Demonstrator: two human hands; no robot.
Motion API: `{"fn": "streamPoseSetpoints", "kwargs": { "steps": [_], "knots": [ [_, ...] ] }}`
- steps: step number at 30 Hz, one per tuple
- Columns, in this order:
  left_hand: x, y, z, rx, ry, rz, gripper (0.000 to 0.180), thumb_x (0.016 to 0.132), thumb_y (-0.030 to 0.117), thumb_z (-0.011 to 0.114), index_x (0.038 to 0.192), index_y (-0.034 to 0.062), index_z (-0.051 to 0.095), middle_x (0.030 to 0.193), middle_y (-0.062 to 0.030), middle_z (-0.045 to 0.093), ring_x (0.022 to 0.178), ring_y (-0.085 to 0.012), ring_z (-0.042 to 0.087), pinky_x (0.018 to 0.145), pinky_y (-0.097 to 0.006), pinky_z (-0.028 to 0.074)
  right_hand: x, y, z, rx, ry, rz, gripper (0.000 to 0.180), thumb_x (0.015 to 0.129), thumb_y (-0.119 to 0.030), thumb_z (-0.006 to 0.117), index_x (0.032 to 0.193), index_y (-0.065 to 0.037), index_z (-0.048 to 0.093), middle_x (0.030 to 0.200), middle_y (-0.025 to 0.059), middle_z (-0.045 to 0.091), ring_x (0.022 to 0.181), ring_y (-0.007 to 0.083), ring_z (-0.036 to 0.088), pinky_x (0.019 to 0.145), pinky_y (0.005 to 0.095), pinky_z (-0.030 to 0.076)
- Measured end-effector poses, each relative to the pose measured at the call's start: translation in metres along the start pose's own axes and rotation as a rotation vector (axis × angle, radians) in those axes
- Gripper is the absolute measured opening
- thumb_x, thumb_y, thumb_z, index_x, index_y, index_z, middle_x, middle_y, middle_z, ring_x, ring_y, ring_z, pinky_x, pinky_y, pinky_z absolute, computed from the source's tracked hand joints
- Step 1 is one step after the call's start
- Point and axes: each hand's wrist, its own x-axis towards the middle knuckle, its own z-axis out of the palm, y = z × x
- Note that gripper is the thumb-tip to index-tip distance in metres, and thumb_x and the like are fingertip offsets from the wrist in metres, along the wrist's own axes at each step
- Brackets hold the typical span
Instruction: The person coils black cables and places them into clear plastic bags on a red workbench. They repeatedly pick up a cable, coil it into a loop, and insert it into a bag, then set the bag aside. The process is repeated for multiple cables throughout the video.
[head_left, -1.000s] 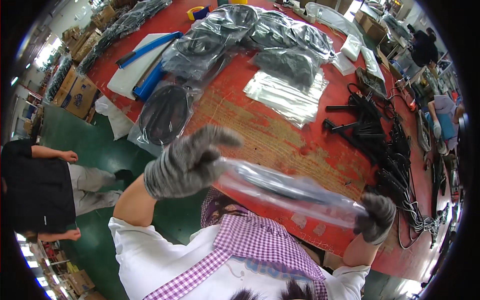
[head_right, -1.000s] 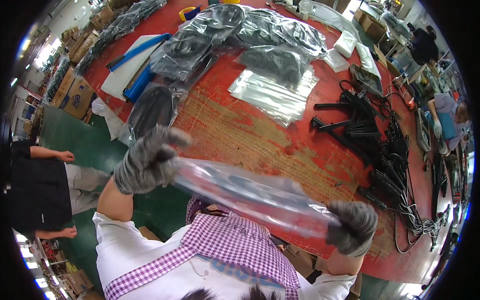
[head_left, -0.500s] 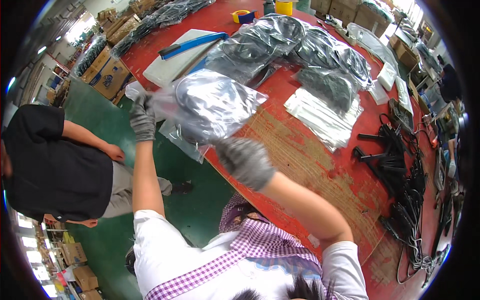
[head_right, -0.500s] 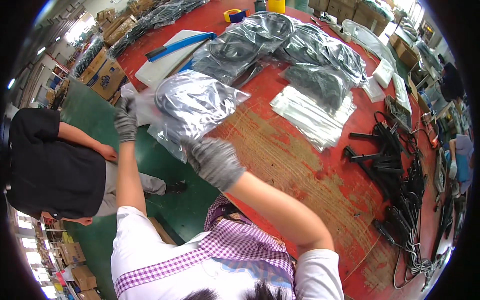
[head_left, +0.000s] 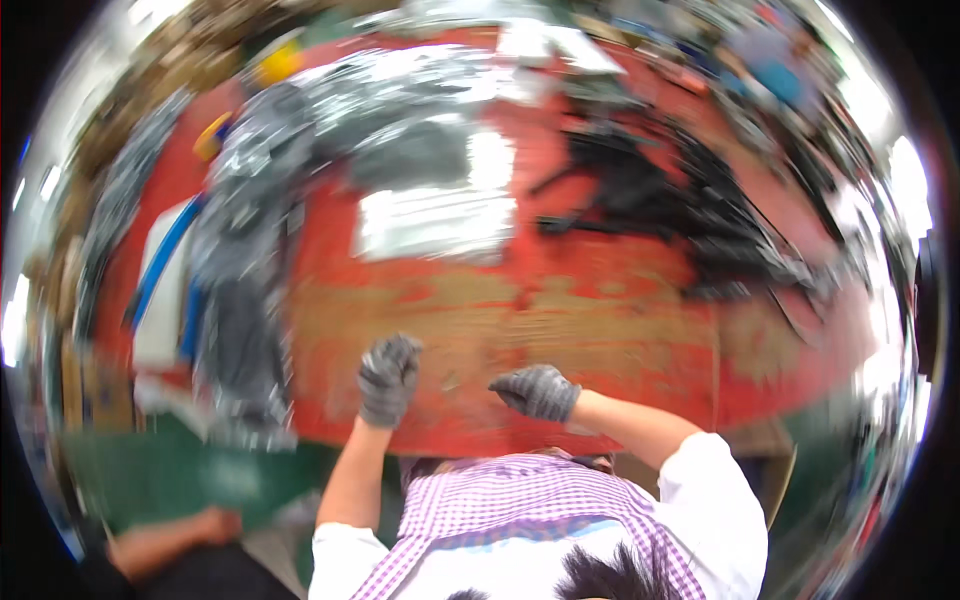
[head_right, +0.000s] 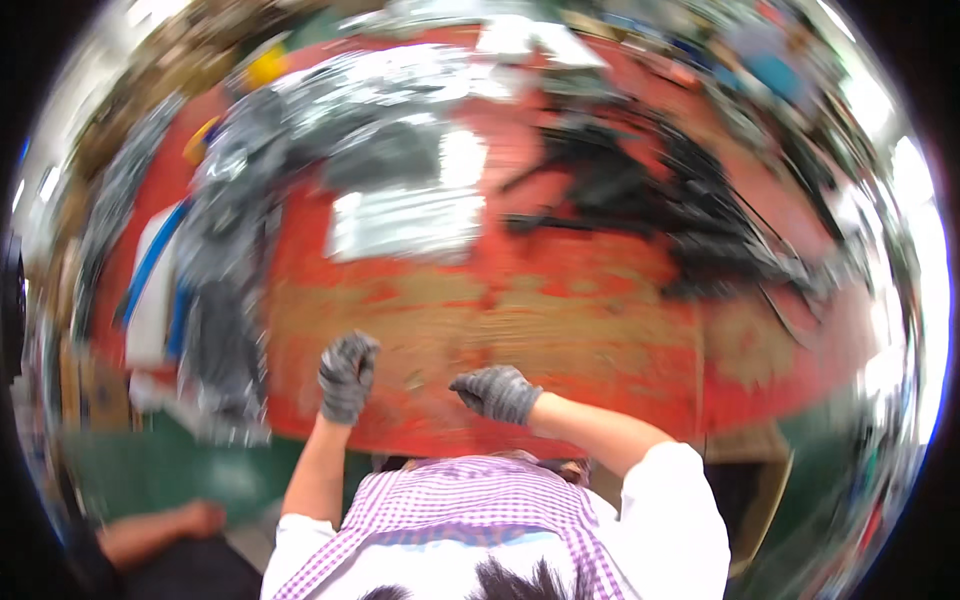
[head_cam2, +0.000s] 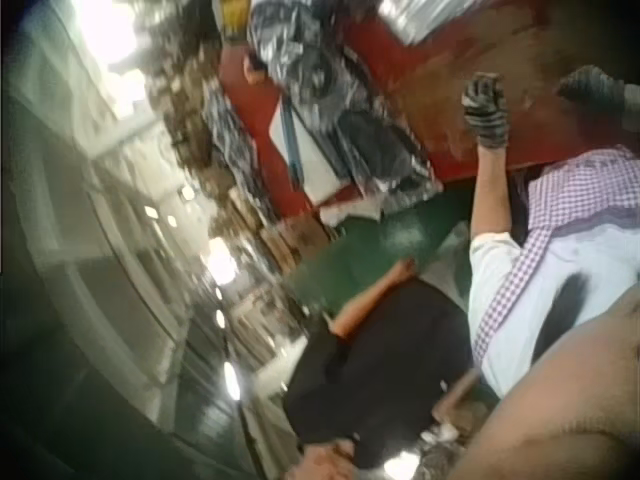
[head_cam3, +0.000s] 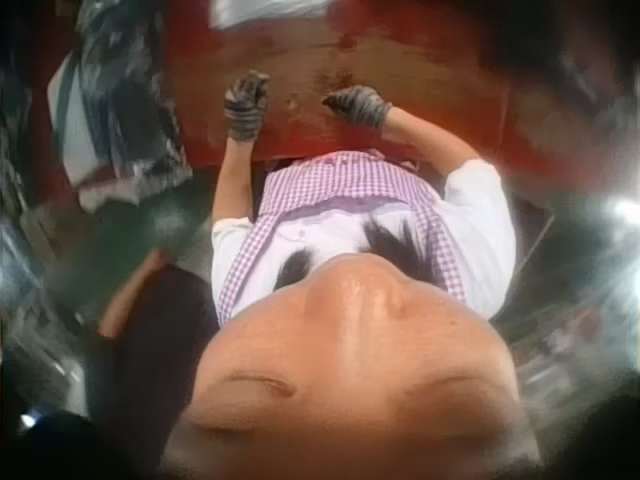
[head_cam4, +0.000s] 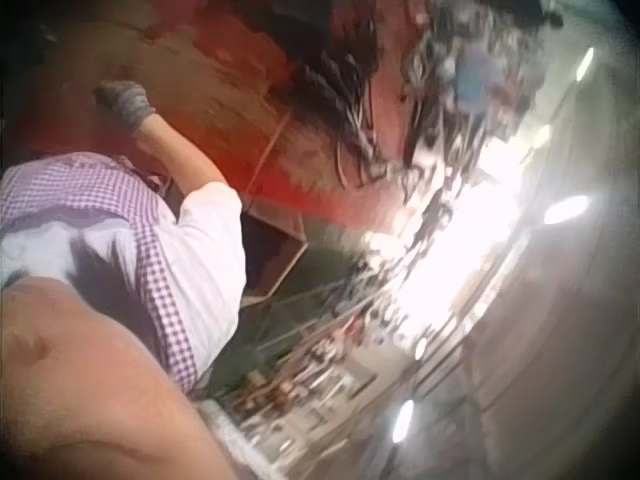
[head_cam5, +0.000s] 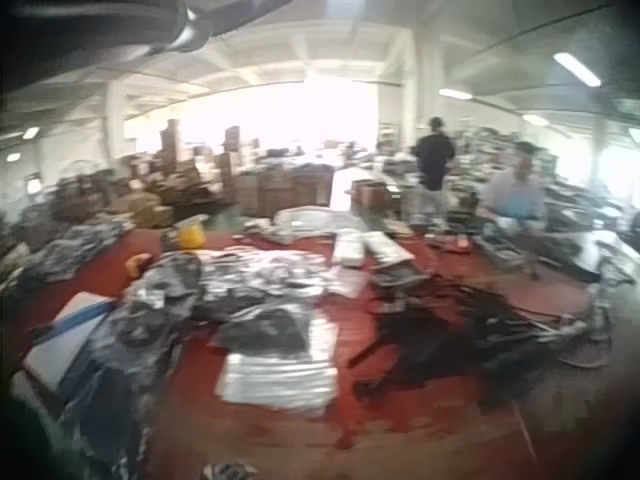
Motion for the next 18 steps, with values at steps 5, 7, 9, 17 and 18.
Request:
{"fn": "streamPoseSetpoints", "kwargs": {
  "steps": [5,7,9,17,18],
  "knots": [
    [0.017,0.089,0.108,-0.259,-0.306,0.195,0.012,0.073,0.008,0.059,0.084,0.0086,0.061,0.082,-0.0117,0.06,0.078,-0.0305,0.058,0.069,-0.04,0.048,-0.073,0.113,-0.086,-0.452,0.448,0.334,0.017,0.076,-0.021,0.052,0.087,-0.01,0.06,0.072,0.0124,0.06,0.067,0.0305,0.059,0.059,0.0416,0.047],
    [0.011,0.104,0.127,-0.266,-0.387,0.195,0.013,0.074,0.011,0.06,0.086,0.0089,0.06,0.085,-0.0116,0.06,0.08,-0.0301,0.058,0.07,-0.039,0.048,-0.099,0.147,-0.136,-0.922,0.56,0.554,0.019,0.074,-0.017,0.052,0.091,-0.012,0.058,0.082,0.0094,0.059,0.078,0.0256,0.056,0.068,0.0381,0.045],
    [0.013,0.117,0.124,-0.198,-0.453,0.27,0.013,0.075,0.012,0.06,0.088,0.0092,0.06,0.088,-0.0114,0.06,0.082,-0.03,0.057,0.071,-0.04,0.047,-0.128,0.194,-0.17,-1.132,0.805,0.72,0.023,0.073,-0.014,0.052,0.096,-0.012,0.054,0.089,0.0074,0.055,0.085,0.0231,0.053,0.075,0.0374,0.042],
    [0.008,0.098,0.109,-0.202,-0.528,0.137,0.011,0.077,0.013,0.061,0.087,0.0093,0.061,0.088,-0.0112,0.062,0.085,-0.0304,0.058,0.075,-0.038,0.047,-0.178,0.261,-0.215,-0.833,0.103,1.281,0.025,0.082,-0.019,0.049,0.103,-0.014,0.061,0.11,0.0098,0.058,0.102,0.0212,0.054,0.082,0.0376,0.044],
    [0.01,0.1,0.109,-0.22,-0.535,0.137,0.01,0.077,0.012,0.061,0.086,0.0094,0.061,0.087,-0.0113,0.062,0.084,-0.0303,0.058,0.075,-0.038,0.047,-0.191,0.271,-0.205,-0.935,0.094,1.164,0.027,0.082,-0.02,0.049,0.105,-0.015,0.061,0.112,0.0097,0.058,0.103,0.0219,0.054,0.083,0.0374,0.044]
  ]
}}
